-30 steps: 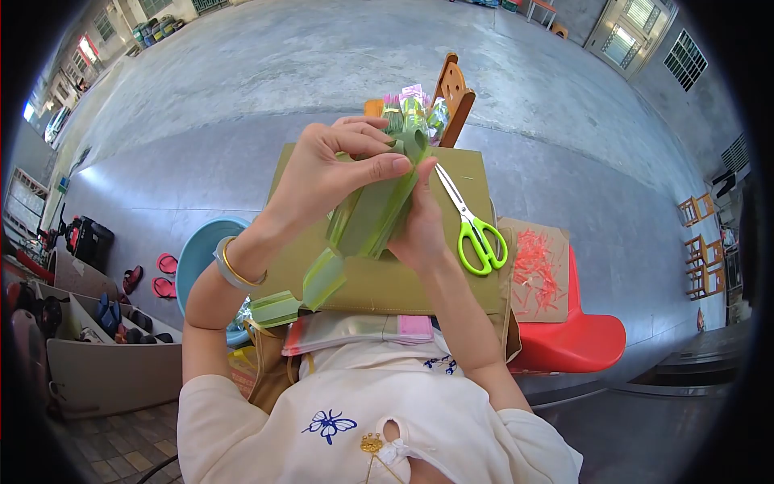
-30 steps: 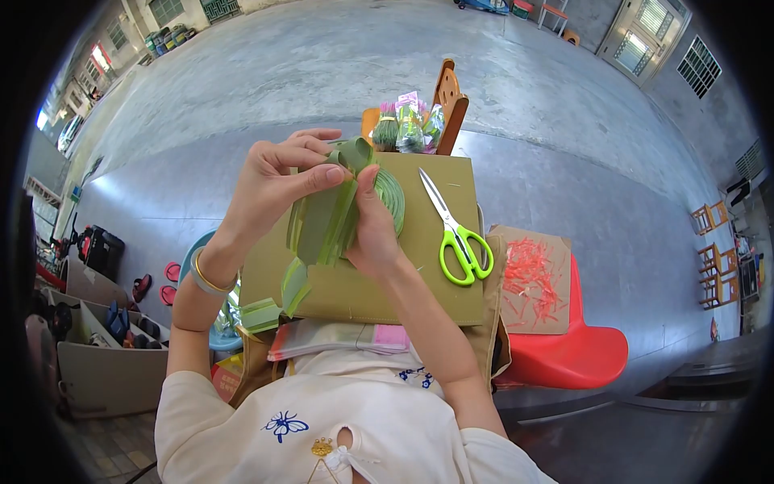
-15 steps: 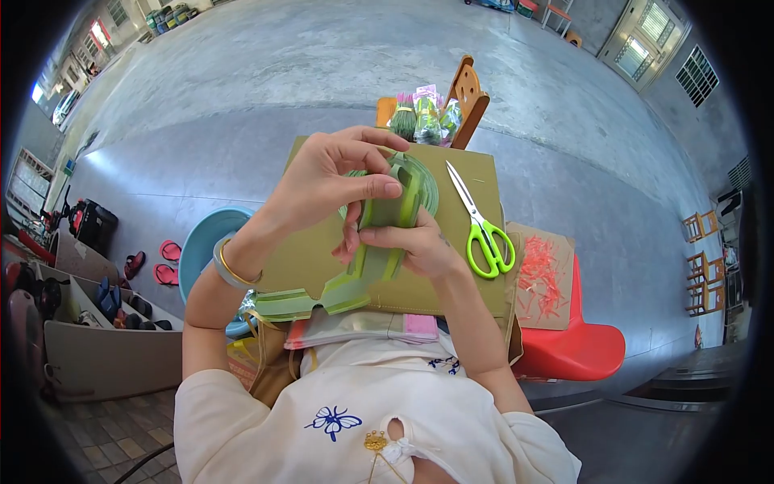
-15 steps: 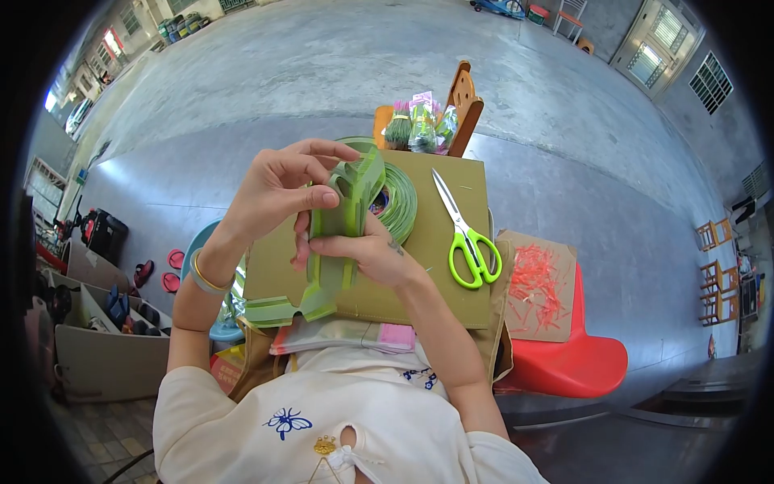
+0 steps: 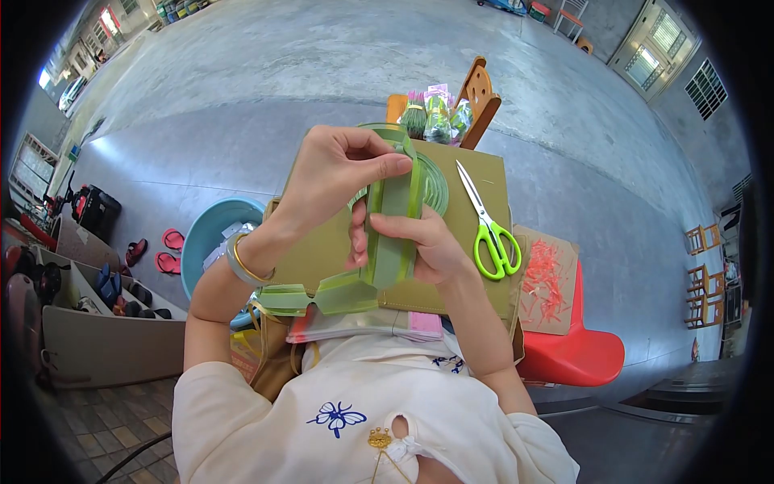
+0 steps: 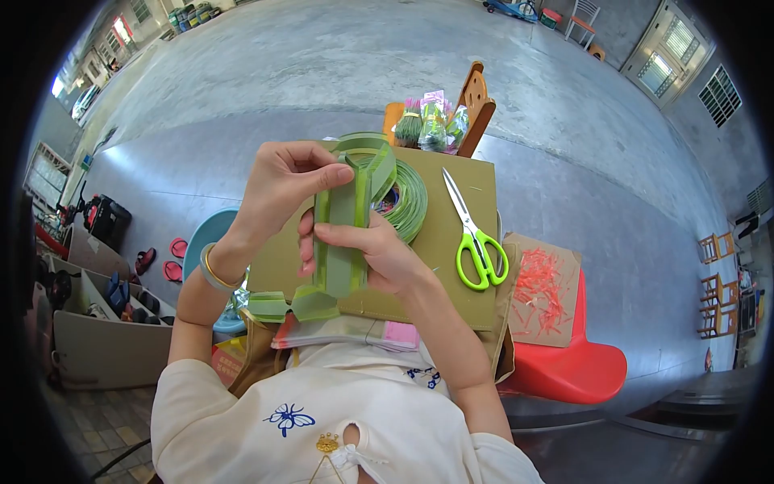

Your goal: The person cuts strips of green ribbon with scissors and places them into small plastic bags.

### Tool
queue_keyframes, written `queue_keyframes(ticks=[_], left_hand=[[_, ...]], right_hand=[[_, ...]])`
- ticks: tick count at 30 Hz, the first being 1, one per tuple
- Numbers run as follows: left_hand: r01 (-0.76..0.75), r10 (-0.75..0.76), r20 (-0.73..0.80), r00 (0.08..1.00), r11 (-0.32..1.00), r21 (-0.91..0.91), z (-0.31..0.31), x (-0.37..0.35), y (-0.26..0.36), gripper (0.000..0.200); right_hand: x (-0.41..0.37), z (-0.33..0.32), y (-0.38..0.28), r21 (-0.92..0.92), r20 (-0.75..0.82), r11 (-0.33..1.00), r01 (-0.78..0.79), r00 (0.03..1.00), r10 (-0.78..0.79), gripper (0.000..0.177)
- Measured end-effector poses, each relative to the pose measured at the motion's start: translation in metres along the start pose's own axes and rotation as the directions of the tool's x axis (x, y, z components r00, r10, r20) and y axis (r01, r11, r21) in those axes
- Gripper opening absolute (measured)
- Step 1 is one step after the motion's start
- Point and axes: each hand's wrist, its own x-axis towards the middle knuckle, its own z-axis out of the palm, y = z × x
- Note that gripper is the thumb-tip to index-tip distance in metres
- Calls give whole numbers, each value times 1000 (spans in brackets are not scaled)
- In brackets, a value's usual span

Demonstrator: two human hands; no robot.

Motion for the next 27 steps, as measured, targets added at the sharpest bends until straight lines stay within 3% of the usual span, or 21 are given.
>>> queue_keyframes(ticks=[1, 2, 5, 6, 9, 12, 15, 18, 21, 23, 24, 25, 27], left_hand=[[2, -1, 14, 1000, 998, -67, 1, 2, -2, 23], [4, 0, 30, 1000, 991, -134, 2, 3, -4, 28], [282, -162, 282, 946, 838, -467, 3, -9, -24, 46], [388, -239, 410, 880, 860, -332, 4, -15, -11, 56], [467, -327, 753, 571, 884, 30, -19, -21, -35, 48], [643, -391, 781, 487, 766, -18, -39, -25, -41, 38], [507, -328, 742, 584, 862, -18, -51, -30, -33, 29], [458, -357, 757, 548, 885, 86, -54, -33, -6, 18], [193, -433, 499, 751, 866, 461, -53, -46, 23, 14], [-61, -68, 458, 886, 963, 262, -43, -50, 31, 14], [-201, 119, 403, 907, 965, 167, -37, -50, 34, 15], [-273, 195, 426, 883, 954, 128, -30, -45, 38, 15], [-407, 341, 464, 818, 912, 48, -17, -26, 45, 19]], right_hand=[[2, -2, 1, -11, 3, 1000, -22, 1000, 22, 21], [3, -2, -2, 51, 22, 997, 61, 998, -62, 18], [3, -6, -18, 201, 2, 925, 322, 944, -329, 16], [2, -11, -26, 222, -42, 879, 421, 905, -423, 17], [-13, -35, -52, 217, -76, 771, 598, 798, -598, 17], [-37, -52, -69, 185, -148, 732, 655, 755, -638, 18], [-54, -61, -78, 206, -221, 695, 689, 724, -653, 17], [-57, -64, -81, 137, -290, 687, 714, 692, -661, 17], [-56, -78, -76, 144, -331, 688, 711, 690, -644, 18], [-52, -82, -71, 101, -386, 708, 699, 683, -619, 18], [-44, -77, -63, 41, -427, 729, 684, 672, -606, 19], [-36, -73, -55, -17, -466, 748, 664, 656, -593, 20], [-21, -64, -42, -30, -399, 784, 620, 712, -578, 28]])
